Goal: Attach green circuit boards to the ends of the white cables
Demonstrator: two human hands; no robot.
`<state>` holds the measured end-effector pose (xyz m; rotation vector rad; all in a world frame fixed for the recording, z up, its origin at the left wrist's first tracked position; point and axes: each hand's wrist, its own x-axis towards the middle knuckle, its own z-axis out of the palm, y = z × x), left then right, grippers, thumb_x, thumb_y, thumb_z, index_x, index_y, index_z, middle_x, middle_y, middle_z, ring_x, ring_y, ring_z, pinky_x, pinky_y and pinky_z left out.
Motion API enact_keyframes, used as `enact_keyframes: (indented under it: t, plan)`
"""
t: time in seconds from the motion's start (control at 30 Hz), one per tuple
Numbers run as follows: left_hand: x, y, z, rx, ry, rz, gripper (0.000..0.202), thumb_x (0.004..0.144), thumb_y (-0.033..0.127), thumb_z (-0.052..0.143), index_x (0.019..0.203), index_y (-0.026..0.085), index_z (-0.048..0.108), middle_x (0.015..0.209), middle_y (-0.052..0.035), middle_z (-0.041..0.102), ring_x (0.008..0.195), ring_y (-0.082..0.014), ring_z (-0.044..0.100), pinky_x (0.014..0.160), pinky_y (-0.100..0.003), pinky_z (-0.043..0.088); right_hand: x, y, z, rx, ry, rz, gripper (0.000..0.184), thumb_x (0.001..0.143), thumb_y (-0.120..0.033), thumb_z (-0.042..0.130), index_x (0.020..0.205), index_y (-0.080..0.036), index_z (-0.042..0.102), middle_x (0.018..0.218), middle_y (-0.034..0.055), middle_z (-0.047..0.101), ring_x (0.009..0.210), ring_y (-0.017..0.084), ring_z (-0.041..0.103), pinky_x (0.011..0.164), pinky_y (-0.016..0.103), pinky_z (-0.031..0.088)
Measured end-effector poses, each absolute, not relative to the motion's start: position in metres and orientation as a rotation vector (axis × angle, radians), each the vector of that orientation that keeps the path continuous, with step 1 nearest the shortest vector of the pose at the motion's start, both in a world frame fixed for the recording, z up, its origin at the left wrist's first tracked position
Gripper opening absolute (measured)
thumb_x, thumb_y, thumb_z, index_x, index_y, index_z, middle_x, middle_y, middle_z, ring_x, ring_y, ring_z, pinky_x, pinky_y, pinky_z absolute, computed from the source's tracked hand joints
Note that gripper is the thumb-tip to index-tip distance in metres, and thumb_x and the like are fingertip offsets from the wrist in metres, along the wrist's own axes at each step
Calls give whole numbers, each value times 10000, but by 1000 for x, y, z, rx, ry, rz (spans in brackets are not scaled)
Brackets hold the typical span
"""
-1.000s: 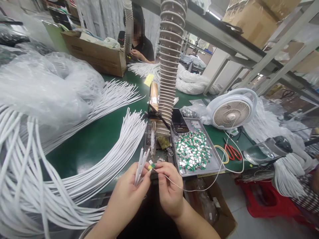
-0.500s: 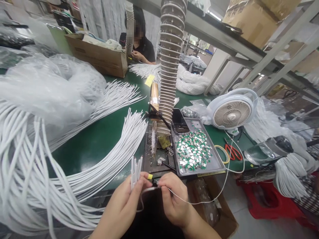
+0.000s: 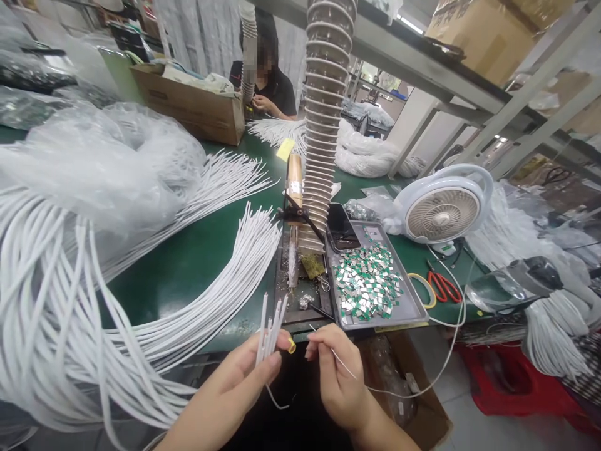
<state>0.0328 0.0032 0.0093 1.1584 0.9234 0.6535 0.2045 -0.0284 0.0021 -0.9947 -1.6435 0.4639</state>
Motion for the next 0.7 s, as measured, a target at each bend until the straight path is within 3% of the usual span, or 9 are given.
enact_keyframes:
  t: [0.2,0.33,0.4,0.53,0.63,0.7]
  plan:
    - [29,-2,2,1239,828,528,479,895,499,403,1226,154,391,859,-46,495,738,-82,435,719,-164,397,201,-27,12,-1087,-1596,504,179,850,-57,416,978,-144,506,790,34,514,717,75,508,638,190,438]
    - [28,-4,-7,1401,835,493,439,908,472,380,1245,195,422,1235,-87,437,1066,-129,453,933,-208,373,199,-23,20,-1068,-1530,622,116,848,-145,481,954,-142,530,778,29,498,697,72,492,618,171,431]
    - [29,-4,-2,1528,841,464,437,913,472,355,1247,208,452,1269,-71,423,1116,-144,423,987,-214,332,197,-21,21,-981,-1456,775,98,849,-158,495,941,-147,526,775,23,472,663,58,496,591,150,433]
    - [34,-3,15,1708,772,482,362,922,435,329,1099,203,544,1022,-46,539,897,-124,491,880,-192,387,195,-20,15,-885,-1297,1050,92,869,-161,476,953,-159,512,803,19,437,569,33,511,509,126,426]
    - [37,-4,19,1684,788,499,364,932,435,300,873,147,514,781,-49,520,713,-108,466,713,-183,411,196,-20,11,-887,-1263,1055,46,869,-163,483,901,-140,507,769,16,455,566,34,506,503,123,412]
    - [38,-4,16,1630,828,529,393,940,451,264,847,141,486,644,-32,464,620,-104,437,648,-196,397,198,-21,10,-933,-1290,959,40,869,-155,485,871,-131,517,741,15,465,568,30,477,502,119,385]
